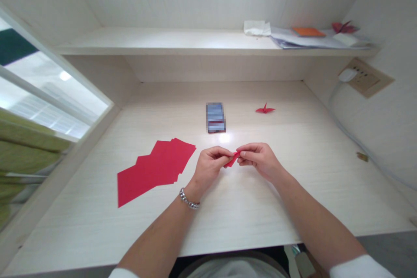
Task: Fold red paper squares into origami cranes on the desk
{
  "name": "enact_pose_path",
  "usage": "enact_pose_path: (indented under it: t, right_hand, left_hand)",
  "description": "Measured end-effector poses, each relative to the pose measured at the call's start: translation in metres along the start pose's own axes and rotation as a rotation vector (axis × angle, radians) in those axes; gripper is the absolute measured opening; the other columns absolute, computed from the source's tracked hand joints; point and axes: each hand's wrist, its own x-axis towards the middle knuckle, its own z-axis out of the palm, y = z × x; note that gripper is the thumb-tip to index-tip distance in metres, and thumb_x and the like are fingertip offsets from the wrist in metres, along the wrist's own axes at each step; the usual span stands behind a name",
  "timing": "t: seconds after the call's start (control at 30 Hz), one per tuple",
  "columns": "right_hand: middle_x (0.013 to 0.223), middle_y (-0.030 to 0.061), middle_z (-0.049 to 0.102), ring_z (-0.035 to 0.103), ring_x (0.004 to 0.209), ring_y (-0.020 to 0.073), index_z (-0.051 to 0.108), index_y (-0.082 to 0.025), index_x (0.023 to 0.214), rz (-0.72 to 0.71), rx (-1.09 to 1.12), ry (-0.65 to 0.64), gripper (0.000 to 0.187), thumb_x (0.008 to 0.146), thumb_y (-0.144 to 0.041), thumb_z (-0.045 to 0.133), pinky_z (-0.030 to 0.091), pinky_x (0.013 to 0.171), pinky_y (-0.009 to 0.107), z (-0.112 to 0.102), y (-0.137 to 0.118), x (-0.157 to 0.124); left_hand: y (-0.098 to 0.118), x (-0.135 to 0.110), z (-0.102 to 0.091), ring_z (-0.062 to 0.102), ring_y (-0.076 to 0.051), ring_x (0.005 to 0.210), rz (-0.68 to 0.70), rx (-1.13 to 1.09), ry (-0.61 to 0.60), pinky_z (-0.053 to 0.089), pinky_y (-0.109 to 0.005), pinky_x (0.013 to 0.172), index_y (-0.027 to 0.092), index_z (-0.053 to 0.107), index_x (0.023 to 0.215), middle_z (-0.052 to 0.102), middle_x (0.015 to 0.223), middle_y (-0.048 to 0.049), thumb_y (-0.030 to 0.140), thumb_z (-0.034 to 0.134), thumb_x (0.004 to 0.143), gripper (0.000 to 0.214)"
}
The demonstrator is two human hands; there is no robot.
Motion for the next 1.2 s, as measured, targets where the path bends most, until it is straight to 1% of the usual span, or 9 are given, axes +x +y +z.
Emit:
enact_pose_path:
  t: [0.13,0.3,0.43,0.57,0.67,0.83,1.03,1.2]
  right_hand:
    - [0.070,0.0079,0.073,0.069,0.062,0.0169,0.076,-0.014,0.083,-0.003,-0.003,0.011,0.024,0.062,-0.025,0.080,0.058,0.063,0.031,-0.001,0.002,0.001]
    - [0.068,0.0083,0.073,0.068,0.061,0.0164,0.075,-0.012,0.082,0.041,0.035,0.003,0.023,0.062,-0.022,0.080,0.058,0.063,0.030,-0.001,-0.001,0.000]
    - [0.066,0.0084,0.073,0.068,0.060,0.0167,0.075,-0.012,0.081,0.055,0.046,-0.004,0.022,0.061,-0.021,0.080,0.058,0.062,0.030,0.001,-0.006,-0.003]
    - [0.065,0.0084,0.073,0.069,0.057,0.0172,0.075,-0.012,0.080,0.076,0.054,-0.012,0.021,0.061,-0.021,0.079,0.059,0.060,0.031,0.003,-0.012,-0.007]
    - [0.066,0.0095,0.073,0.069,0.059,0.0178,0.075,-0.012,0.080,0.089,0.062,-0.034,0.020,0.062,-0.020,0.078,0.059,0.060,0.030,0.002,-0.013,-0.008]
    - [0.068,0.0101,0.074,0.070,0.061,0.0195,0.075,-0.011,0.081,0.090,0.052,-0.057,0.021,0.063,-0.021,0.079,0.059,0.064,0.033,-0.001,-0.013,-0.008]
    - [0.072,0.0102,0.074,0.071,0.065,0.0196,0.075,-0.012,0.085,0.070,0.061,-0.079,0.024,0.065,-0.025,0.079,0.059,0.068,0.035,-0.003,-0.012,-0.008]
    - [0.069,0.0092,0.074,0.070,0.062,0.0186,0.075,-0.012,0.084,0.023,0.025,-0.032,0.024,0.063,-0.023,0.081,0.059,0.066,0.034,-0.001,-0.007,-0.007]
  left_hand:
    - [0.002,-0.001,0.001,0.056,-0.011,0.056,0.002,0.010,-0.006,0.044,-0.023,0.054,0.015,0.073,0.070,0.065,0.060,-0.0021,0.018,0.074,0.069,0.003]
    - [0.006,-0.002,0.002,0.055,-0.011,0.057,0.037,0.067,-0.029,0.043,-0.023,0.055,0.014,0.072,0.067,0.064,0.061,-0.0022,0.018,0.074,0.070,0.005]
    - [0.009,-0.004,0.002,0.055,-0.011,0.057,0.096,0.103,-0.060,0.043,-0.024,0.055,0.015,0.071,0.066,0.063,0.062,-0.0025,0.020,0.073,0.072,0.008]
    - [0.011,-0.005,-0.001,0.057,-0.012,0.060,0.187,0.134,-0.123,0.046,-0.026,0.059,0.015,0.071,0.068,0.062,0.065,-0.0030,0.019,0.071,0.075,0.008]
    - [0.010,-0.005,-0.003,0.057,-0.013,0.061,0.223,0.141,-0.164,0.046,-0.027,0.060,0.016,0.072,0.070,0.062,0.066,-0.0032,0.018,0.070,0.077,0.008]
    - [0.009,-0.004,-0.004,0.057,-0.012,0.060,0.218,0.122,-0.183,0.045,-0.027,0.058,0.015,0.071,0.070,0.061,0.066,-0.0030,0.017,0.070,0.077,0.008]
    - [0.012,-0.004,-0.002,0.056,-0.012,0.058,0.188,0.110,-0.150,0.045,-0.026,0.057,0.015,0.071,0.067,0.062,0.064,-0.0028,0.021,0.072,0.075,0.010]
    - [0.012,-0.003,-0.001,0.056,-0.012,0.058,0.172,0.114,-0.138,0.045,-0.026,0.056,0.015,0.071,0.066,0.062,0.063,-0.0029,0.022,0.073,0.074,0.011]
